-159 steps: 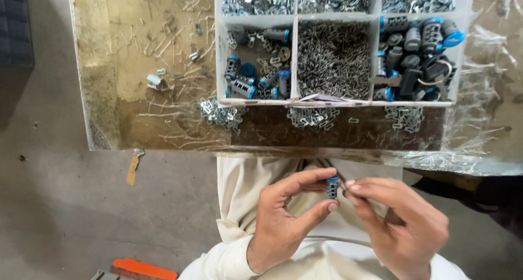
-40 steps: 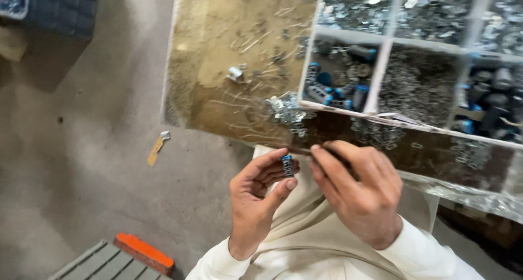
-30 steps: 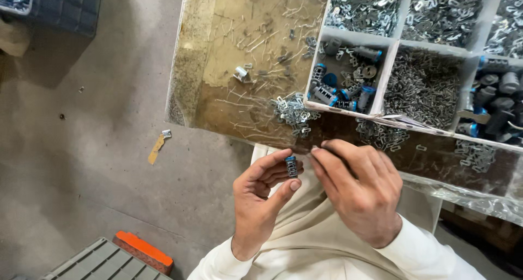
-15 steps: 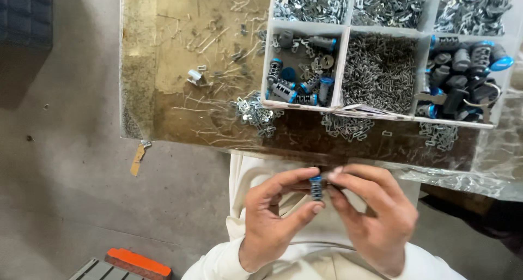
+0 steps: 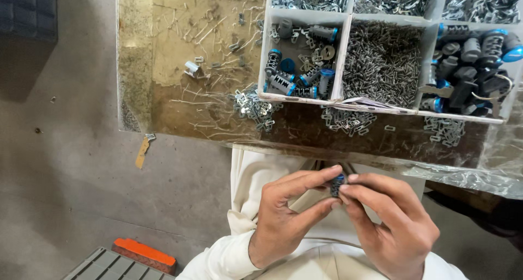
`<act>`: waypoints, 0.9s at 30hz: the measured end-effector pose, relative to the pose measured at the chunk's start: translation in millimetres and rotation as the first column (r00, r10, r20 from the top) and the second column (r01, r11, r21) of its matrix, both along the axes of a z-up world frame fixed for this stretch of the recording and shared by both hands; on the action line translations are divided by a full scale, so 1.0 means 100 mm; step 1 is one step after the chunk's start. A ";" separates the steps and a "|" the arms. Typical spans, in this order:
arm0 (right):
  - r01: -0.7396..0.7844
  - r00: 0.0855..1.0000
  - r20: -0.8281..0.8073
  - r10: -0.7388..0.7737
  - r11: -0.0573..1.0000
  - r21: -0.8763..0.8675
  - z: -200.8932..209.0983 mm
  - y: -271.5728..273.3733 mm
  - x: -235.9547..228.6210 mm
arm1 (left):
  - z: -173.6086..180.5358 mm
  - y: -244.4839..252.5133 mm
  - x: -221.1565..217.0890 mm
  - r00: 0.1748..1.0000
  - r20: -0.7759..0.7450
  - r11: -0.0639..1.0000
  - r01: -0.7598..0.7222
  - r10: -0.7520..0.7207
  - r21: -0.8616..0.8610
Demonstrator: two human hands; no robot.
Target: The person assembles small cylindrical key components by hand, inserting metal pins into blue-and-black bodies and placing the finished units into a compartmentalized tray. The person repeatedly picks parts from the tray and assembles them one at a time.
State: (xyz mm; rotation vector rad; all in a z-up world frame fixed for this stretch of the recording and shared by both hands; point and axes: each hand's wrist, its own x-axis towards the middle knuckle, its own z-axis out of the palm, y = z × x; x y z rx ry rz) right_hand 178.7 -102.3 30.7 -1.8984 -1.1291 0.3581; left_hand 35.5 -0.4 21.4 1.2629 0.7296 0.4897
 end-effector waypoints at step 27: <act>-0.053 0.874 0.480 0.076 0.997 -0.061 0.07 0.15 0.48 | -0.15 -0.08 0.10 0.998 0.042 0.971 -0.039 0.051 -0.235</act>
